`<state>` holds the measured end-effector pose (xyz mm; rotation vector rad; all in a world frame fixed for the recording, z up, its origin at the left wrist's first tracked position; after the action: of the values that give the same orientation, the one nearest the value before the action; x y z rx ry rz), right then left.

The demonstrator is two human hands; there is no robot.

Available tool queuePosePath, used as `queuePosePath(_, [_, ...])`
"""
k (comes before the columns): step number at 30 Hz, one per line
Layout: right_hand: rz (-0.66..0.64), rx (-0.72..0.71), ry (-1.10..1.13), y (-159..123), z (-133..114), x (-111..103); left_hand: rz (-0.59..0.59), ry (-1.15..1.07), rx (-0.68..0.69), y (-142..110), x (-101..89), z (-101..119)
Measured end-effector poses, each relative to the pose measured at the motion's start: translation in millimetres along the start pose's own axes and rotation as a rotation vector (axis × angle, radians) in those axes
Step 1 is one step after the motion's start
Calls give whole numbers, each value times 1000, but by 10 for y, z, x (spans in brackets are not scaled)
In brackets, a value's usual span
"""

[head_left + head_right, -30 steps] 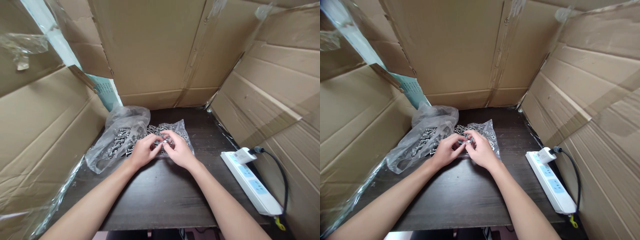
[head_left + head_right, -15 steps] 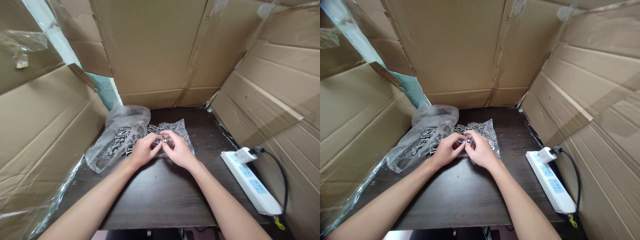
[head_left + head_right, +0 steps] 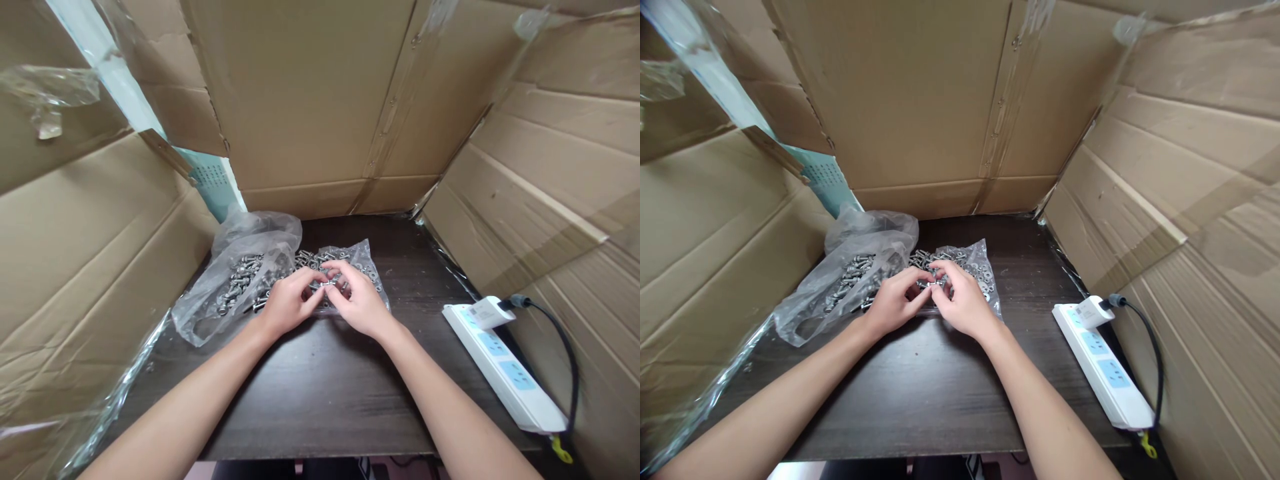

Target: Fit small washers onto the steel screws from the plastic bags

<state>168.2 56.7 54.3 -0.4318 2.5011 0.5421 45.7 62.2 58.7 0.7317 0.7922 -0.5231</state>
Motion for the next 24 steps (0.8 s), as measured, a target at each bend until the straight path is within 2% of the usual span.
queuePosePath(13, [5,15,-22,3,-4,-14,1,14,9,5,-4,35])
queuePosePath(17, [-39,33,-60,10,11,18,-5,23,28,0,13,62])
queuePosePath(24, [-21,-21,-33,-1,-29,25,25,23,5,-18,-25,24])
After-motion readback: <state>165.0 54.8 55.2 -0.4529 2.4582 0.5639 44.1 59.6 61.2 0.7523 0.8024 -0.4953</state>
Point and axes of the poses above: each hand's wrist, its own y-axis towards the middle knuckle, its own x-axis out of the palm, z = x × y, the point moved 10 cm from there along y, towards the middle knuckle, and after that the axes turned 15 degrees about -z, right-handed, at the moved point
